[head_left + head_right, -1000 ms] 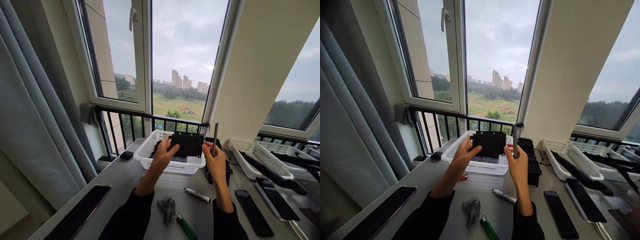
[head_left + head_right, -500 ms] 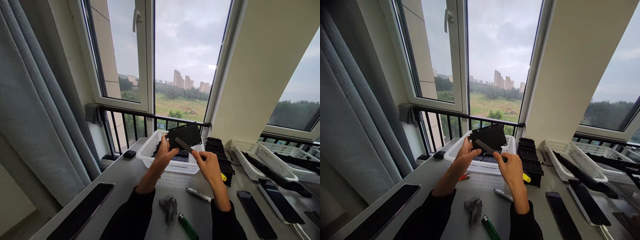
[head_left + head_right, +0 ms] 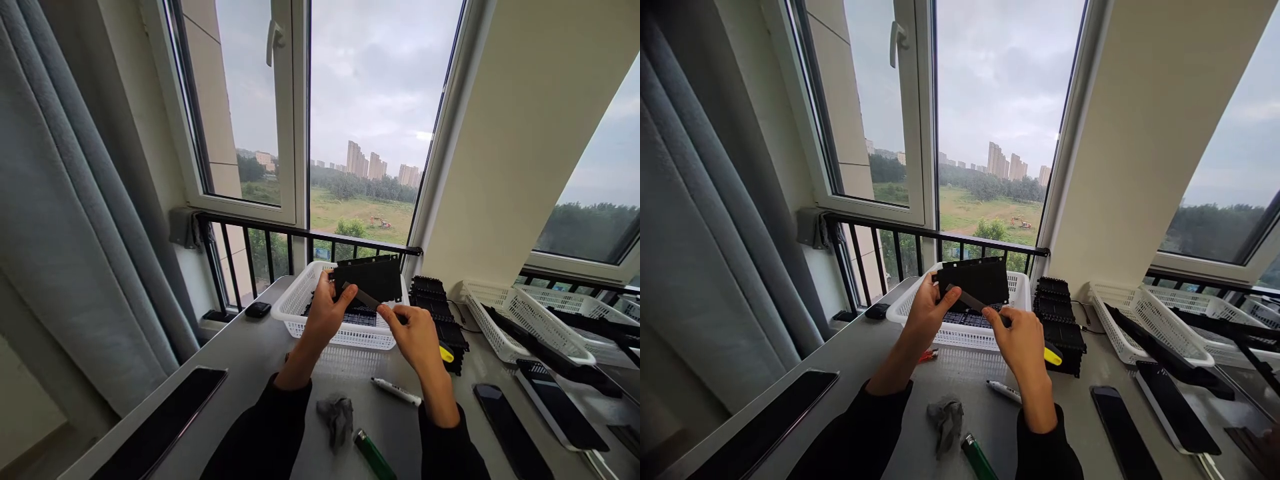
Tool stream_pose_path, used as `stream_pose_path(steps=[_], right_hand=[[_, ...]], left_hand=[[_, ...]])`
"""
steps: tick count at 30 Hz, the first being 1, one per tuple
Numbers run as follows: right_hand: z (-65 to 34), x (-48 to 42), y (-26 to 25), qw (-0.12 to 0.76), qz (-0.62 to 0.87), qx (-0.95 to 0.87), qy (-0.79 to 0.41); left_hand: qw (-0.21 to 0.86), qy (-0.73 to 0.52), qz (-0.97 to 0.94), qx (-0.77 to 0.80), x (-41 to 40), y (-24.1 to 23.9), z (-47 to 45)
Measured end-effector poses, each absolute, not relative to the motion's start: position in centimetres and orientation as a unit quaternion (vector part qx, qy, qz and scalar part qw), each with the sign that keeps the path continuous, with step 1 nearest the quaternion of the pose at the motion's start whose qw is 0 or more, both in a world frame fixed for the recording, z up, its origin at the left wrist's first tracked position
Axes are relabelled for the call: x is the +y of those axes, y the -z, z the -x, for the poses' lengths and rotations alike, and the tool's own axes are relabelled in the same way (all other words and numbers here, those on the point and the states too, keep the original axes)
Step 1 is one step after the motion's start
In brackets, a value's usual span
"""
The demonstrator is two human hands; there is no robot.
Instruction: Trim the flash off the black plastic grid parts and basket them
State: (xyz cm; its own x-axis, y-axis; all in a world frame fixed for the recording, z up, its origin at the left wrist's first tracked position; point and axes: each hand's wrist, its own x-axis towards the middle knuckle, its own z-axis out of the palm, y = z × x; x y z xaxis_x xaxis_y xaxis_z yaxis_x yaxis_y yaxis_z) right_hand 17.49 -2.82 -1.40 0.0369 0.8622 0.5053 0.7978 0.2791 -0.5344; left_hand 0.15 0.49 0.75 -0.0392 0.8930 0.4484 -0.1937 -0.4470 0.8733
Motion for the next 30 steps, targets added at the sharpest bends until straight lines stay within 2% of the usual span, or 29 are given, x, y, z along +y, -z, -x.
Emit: stream_pose_path(steps=[14, 22, 30], right_hand=[[-20.9, -3.4, 0.7, 0.429, 0.616, -0.660, -0.032], [-21.8, -3.5, 0.8, 0.412, 0.621, -0.667, -0.009], [-21.8, -3.8, 0.5, 0.420, 0.621, -0.660, -0.039]], left_hand=[[0.452, -0.660, -0.507, 0.321, 0.7, -1.6, 0.9], [0.478, -0.648, -0.506, 0.309, 1.6, -0.8, 1.1], [0.488, -0.639, -0.511, 0.304, 1.4, -0.9, 1.1]])
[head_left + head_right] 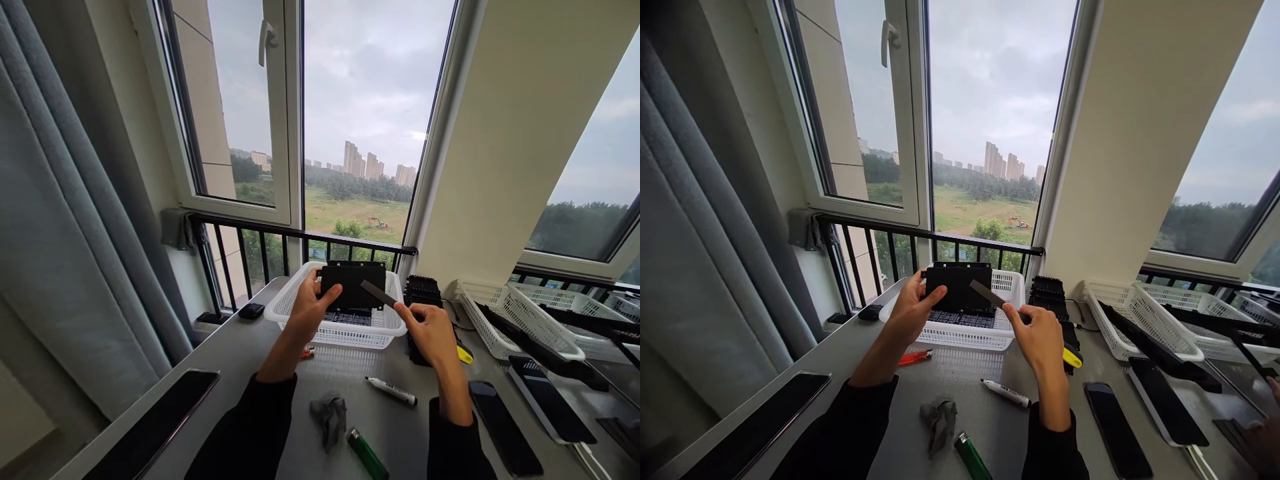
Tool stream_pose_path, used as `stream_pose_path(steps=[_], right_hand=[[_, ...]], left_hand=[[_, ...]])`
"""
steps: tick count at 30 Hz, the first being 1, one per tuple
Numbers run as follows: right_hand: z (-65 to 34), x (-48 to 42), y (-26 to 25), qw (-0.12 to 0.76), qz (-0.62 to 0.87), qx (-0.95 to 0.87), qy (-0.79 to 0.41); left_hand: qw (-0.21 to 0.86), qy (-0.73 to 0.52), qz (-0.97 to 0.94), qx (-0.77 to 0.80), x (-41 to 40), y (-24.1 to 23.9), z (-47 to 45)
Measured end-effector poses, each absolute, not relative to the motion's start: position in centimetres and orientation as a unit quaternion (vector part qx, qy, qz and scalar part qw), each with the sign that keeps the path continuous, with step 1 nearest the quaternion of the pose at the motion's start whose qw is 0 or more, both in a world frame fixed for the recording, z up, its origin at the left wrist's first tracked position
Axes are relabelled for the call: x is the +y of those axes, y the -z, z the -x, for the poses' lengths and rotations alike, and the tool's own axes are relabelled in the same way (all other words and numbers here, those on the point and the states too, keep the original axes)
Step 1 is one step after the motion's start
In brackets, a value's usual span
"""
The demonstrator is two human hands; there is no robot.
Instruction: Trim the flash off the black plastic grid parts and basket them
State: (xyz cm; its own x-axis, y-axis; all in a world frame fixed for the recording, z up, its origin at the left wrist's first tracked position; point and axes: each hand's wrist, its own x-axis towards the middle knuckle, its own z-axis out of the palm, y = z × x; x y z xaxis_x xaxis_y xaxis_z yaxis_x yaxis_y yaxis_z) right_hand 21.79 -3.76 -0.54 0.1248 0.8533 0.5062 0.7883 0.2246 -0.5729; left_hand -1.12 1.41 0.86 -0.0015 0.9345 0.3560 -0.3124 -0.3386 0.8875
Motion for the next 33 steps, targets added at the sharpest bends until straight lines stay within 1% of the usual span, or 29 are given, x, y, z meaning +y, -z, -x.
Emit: stream_pose_path(steps=[3, 8, 11, 16, 19, 23, 25, 30, 33], right_hand=[[-21.6, -4.0, 0.1, 0.465, 0.612, -0.636, -0.062], [-19.6, -4.2, -0.6, 0.560, 0.570, -0.578, -0.166], [-18.7, -3.8, -0.5, 0.593, 0.559, -0.549, -0.186], [-18.0, -3.7, -0.3, 0.614, 0.572, -0.513, -0.180], [-17.2, -3.6, -0.1, 0.628, 0.571, -0.500, -0.169], [-16.1, -3.4, 0.3, 0.620, 0.564, -0.513, -0.186], [-15.7, -3.3, 0.4, 0.624, 0.546, -0.514, -0.220], [-14.9, -3.3, 0.5, 0.631, 0.462, -0.491, -0.384], [-15.0, -3.3, 0.7, 0.625, 0.440, -0.491, -0.418]], left_hand=[[0.490, -0.633, -0.517, 0.302, 1.7, -0.6, 1.1], [0.495, -0.597, -0.553, 0.306, 1.0, -0.5, 0.1], [0.497, -0.563, -0.583, 0.311, 0.1, -0.9, -0.5], [0.476, -0.541, -0.614, 0.323, -0.3, -1.2, -0.7], [0.437, -0.574, -0.606, 0.335, 0.0, -1.0, -0.9], [0.402, -0.630, -0.575, 0.332, 0.2, -0.6, -1.4], [0.392, -0.643, -0.569, 0.330, 0.3, -0.4, -1.7], [0.358, -0.623, -0.608, 0.340, 0.0, -0.3, -2.4], [0.371, -0.594, -0.638, 0.321, -0.2, -0.5, -2.6]])
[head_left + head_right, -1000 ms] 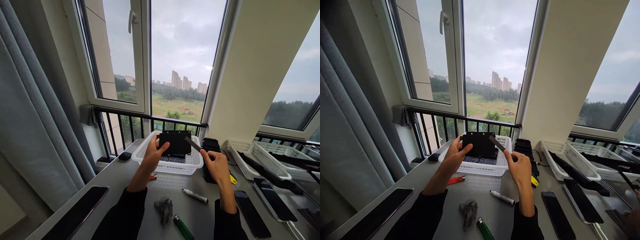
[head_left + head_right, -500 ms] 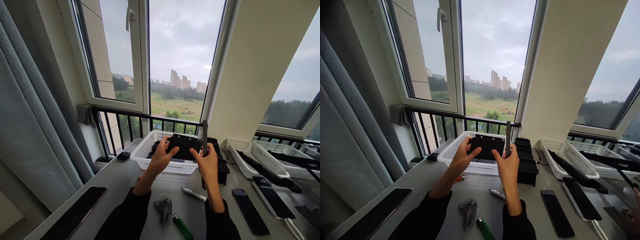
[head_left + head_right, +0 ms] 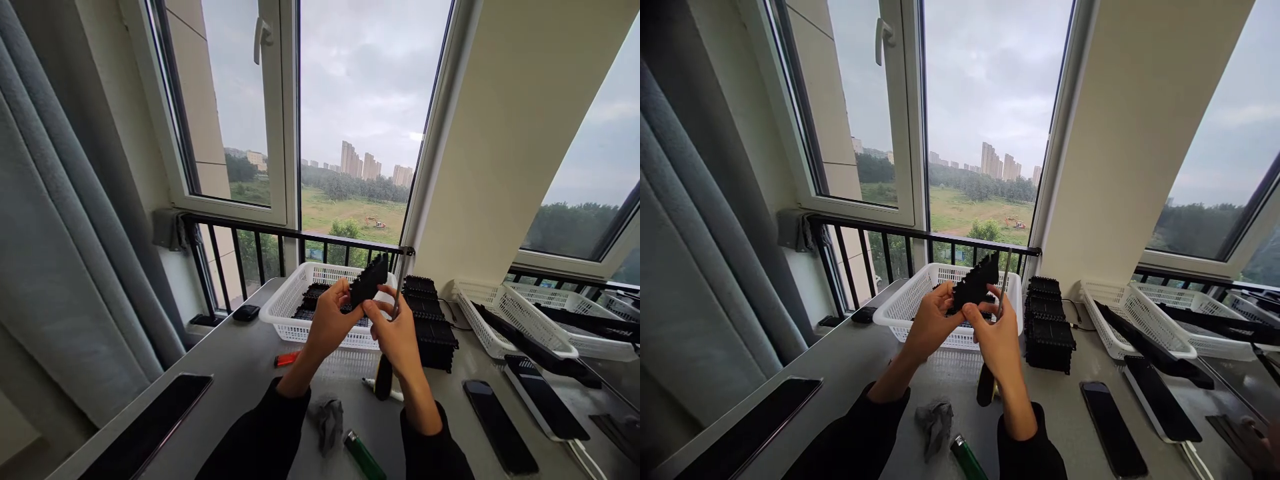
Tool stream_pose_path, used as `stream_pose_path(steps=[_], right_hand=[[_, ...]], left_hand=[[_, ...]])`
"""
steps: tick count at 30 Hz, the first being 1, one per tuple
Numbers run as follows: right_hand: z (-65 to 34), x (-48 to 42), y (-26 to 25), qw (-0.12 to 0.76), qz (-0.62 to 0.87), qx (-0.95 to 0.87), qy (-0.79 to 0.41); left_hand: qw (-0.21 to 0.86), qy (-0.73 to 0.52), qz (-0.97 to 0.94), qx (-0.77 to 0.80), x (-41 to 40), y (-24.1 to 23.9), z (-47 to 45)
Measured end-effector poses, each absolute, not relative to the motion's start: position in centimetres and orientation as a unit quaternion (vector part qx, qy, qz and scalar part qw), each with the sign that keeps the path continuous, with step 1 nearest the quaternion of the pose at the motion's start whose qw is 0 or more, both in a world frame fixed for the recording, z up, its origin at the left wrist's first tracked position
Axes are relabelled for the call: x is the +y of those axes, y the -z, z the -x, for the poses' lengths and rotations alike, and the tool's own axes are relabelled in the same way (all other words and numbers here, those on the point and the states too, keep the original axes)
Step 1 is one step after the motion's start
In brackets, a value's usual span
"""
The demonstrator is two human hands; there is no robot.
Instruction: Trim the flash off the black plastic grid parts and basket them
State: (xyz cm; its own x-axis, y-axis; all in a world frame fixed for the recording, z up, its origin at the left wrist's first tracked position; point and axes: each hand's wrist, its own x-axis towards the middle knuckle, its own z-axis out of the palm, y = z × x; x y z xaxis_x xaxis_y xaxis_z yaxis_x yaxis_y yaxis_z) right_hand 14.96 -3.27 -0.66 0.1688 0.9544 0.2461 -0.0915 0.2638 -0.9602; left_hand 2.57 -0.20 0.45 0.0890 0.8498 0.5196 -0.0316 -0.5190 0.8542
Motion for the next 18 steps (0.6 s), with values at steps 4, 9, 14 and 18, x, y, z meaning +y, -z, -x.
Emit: stream_pose_path(steps=[4, 9, 14, 18], right_hand=[[-15.6, -3.1, 1.0, 0.612, 0.424, -0.500, -0.442], [-16.4, -3.0, 1.1, 0.599, 0.432, -0.507, -0.444], [-16.9, -3.5, 0.6, 0.577, 0.414, -0.520, -0.475], [-17.3, -3.8, 0.4, 0.516, 0.407, -0.571, -0.493]], left_hand=[[0.380, -0.546, -0.682, 0.303, -0.5, -0.7, -2.4], [0.395, -0.476, -0.737, 0.274, -0.5, -1.1, -1.5], [0.396, -0.499, -0.722, 0.272, 1.0, -0.8, 0.1], [0.355, -0.602, -0.680, 0.222, 2.0, -0.3, 0.6]])
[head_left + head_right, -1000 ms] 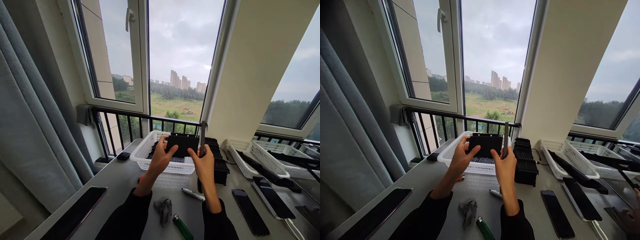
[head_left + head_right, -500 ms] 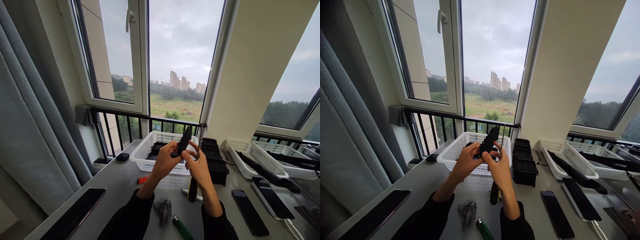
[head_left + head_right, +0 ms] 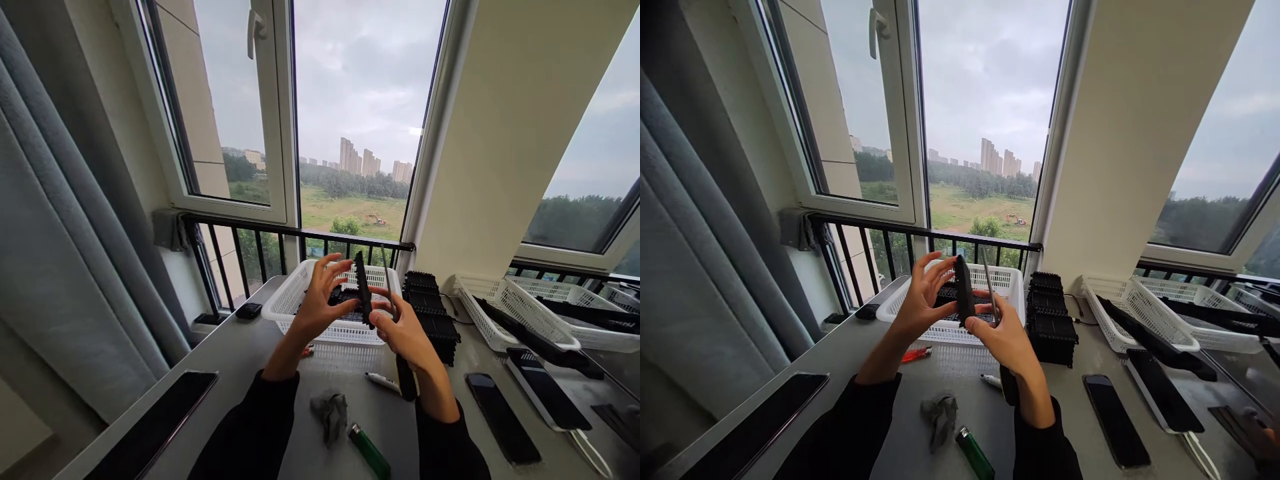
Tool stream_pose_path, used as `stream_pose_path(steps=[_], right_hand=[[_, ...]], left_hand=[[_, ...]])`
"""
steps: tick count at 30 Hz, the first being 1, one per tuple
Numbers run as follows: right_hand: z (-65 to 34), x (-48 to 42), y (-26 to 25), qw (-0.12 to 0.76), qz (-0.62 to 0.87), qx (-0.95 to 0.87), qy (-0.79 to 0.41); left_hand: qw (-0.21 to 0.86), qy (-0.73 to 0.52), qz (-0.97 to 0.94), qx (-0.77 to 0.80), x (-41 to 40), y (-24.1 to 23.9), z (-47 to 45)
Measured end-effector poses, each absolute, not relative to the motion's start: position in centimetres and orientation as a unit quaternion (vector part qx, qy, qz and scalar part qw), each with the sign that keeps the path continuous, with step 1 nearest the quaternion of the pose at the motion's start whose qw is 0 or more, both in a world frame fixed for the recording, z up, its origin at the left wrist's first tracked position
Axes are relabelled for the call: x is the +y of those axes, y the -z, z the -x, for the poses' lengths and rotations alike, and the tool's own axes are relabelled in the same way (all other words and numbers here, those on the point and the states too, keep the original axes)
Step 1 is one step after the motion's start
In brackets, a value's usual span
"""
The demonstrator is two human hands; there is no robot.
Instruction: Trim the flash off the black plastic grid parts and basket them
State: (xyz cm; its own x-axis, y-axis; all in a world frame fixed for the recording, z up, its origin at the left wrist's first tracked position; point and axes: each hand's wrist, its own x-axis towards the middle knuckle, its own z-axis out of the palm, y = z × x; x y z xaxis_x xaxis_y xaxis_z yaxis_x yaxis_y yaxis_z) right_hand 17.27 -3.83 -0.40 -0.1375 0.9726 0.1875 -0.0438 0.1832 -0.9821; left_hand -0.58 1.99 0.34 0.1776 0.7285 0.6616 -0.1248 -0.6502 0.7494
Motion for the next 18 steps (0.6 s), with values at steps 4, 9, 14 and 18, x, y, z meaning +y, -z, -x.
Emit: stream_pose_path(steps=[4, 9, 14, 18], right_hand=[[-17.8, -3.9, 0.7, 0.470, 0.380, -0.618, -0.503], [-18.8, -4.0, 0.6, 0.476, 0.429, -0.639, -0.427], [-19.9, -4.4, 0.0, 0.520, 0.521, -0.638, -0.224], [-19.8, -5.3, -0.6, 0.495, 0.549, -0.661, -0.133]], left_hand=[[0.350, -0.623, -0.675, 0.181, 1.8, -0.2, 0.6], [0.328, -0.641, -0.667, 0.190, 1.1, -0.1, 0.4], [0.272, -0.663, -0.665, 0.210, 0.9, -0.3, 0.1], [0.239, -0.671, -0.666, 0.221, 0.9, -0.3, 0.0]])
